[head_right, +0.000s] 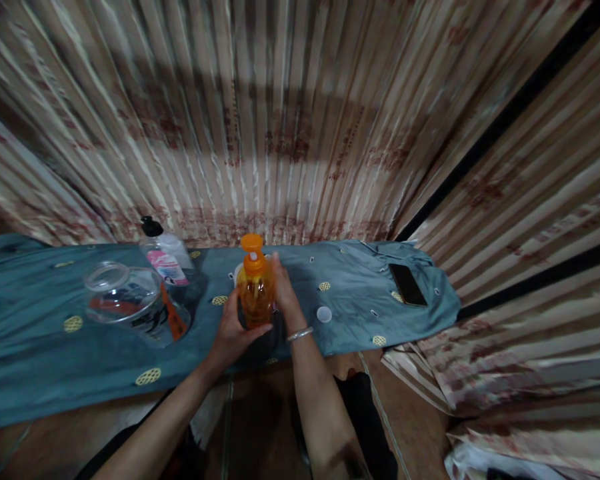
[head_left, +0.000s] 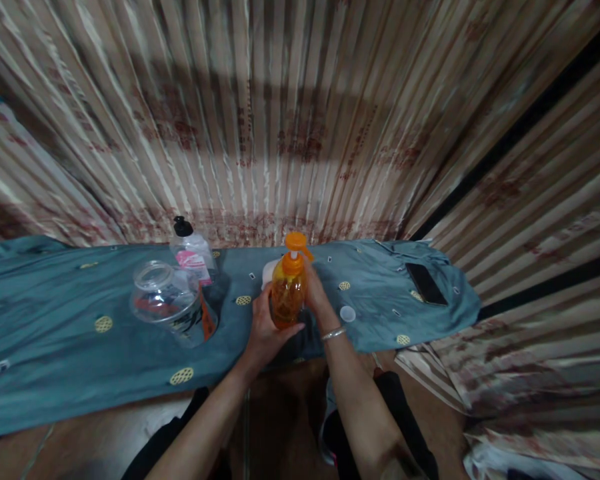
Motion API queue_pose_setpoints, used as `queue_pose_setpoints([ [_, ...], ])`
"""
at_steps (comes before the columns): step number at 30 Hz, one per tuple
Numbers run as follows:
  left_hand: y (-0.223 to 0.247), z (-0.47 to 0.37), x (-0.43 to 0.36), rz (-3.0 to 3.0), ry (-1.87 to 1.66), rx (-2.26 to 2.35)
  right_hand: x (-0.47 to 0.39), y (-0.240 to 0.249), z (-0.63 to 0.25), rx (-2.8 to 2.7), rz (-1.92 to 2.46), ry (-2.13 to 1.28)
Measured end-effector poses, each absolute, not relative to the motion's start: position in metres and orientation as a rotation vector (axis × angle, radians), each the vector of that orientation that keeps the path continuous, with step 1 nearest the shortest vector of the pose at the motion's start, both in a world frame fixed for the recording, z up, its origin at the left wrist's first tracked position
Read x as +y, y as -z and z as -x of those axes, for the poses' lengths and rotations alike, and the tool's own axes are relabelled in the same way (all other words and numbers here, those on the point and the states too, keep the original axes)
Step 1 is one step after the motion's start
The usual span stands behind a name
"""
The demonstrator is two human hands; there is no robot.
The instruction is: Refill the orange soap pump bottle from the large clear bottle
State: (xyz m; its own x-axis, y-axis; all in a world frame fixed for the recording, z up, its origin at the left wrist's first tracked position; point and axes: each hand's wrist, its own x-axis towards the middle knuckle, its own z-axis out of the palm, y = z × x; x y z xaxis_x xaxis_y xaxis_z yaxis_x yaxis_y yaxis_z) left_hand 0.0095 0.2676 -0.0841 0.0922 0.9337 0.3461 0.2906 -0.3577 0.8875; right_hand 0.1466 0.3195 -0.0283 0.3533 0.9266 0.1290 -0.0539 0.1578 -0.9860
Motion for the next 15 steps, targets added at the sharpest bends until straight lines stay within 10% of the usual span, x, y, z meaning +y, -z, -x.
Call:
queue_pose_setpoints([
  [15, 0.058, -0.01, 0.265, -1.461, -1.362, 1.227, 0.265, 0.078, -0.117, -0.883, 1.315, -1.014],
])
